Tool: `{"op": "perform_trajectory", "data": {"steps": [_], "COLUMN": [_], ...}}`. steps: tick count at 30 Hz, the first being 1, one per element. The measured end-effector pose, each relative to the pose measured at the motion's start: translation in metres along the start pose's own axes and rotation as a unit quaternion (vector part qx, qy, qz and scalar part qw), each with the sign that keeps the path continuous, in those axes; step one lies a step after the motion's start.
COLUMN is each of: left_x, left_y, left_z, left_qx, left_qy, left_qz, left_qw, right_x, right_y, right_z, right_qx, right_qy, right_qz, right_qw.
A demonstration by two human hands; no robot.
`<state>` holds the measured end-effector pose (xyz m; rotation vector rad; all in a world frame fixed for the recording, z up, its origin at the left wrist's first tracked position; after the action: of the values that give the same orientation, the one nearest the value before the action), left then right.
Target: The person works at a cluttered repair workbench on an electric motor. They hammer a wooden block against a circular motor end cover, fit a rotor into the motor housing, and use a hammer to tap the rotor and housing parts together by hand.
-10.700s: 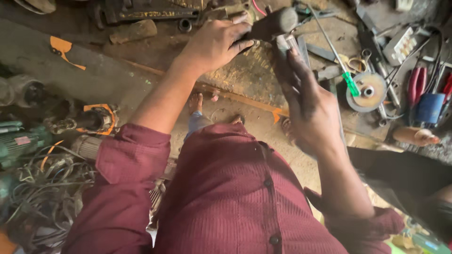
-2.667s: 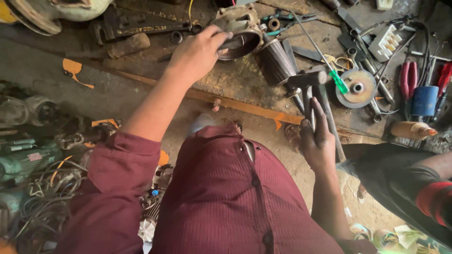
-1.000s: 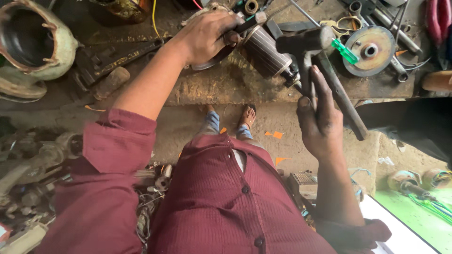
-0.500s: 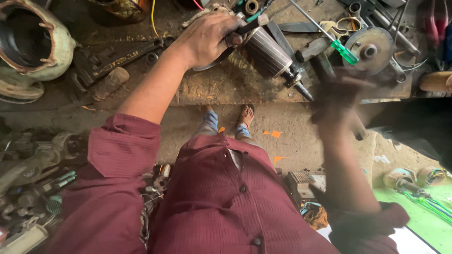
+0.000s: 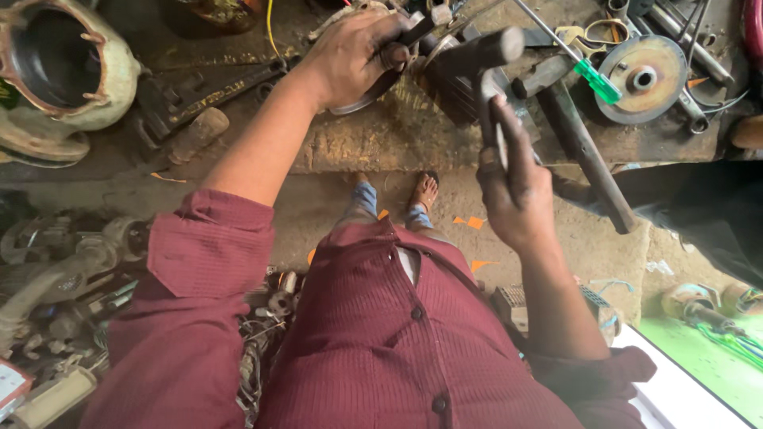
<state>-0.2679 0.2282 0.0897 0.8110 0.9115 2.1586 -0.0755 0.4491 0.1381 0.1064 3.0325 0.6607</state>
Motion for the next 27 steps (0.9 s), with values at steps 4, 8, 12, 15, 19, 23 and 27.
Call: {"op": "perform_trajectory", "data": {"steps": [4,8,12,15,19,23,27], "left_x": [0.002,0.002,0.003,0.003,-0.001,-0.01,-0.015], "left_y": [0.002,0.003,-0.001,-0.001,0.0,0.005,0.007], "left_z": [0.004,0.005,0.002,0.002,0.0,0.001,-0.003], "left_qx": [0.007,0.032,0.013,0.015,0.014,0.015,-0.013], "left_qy": [-0.003,-0.016,-0.002,-0.008,0.028,0.026,0.042], "left_qz": [0.016,0.037,0.02,0.026,0.007,0.024,0.03], "left_qw": [1.0,0.999,1.0,1.0,0.999,0.999,0.999], "right_x": [0.004,0.018,0.016,0.017,0.032,0.016,0.008], "right_y": [0.02,0.064,0.13,0.12,0.026,0.007,0.004], "right_z": [0.009,-0.007,-0.032,-0.03,-0.004,-0.001,-0.016], "right_qx": [0.06,0.08,0.028,-0.096,-0.143,-0.097,0.044], "right_qy": [-0.062,-0.072,-0.066,-0.042,0.02,-0.068,-0.079], "right_qz": [0.018,0.059,0.169,0.199,-0.048,-0.095,-0.026], "right_qw": [0.996,0.992,0.983,0.974,0.988,0.988,0.996]}}
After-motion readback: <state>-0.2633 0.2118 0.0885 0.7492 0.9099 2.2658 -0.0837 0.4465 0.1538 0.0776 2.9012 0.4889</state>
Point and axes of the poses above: each hand's wrist, its own x-axis towards the middle knuckle, its own y-axis out of the back of the hand, z = x × y, the point moved 5 cm from there along x, towards the middle knuckle, and after that the axes turned 4 degrees about x, right-handed, at the moved point
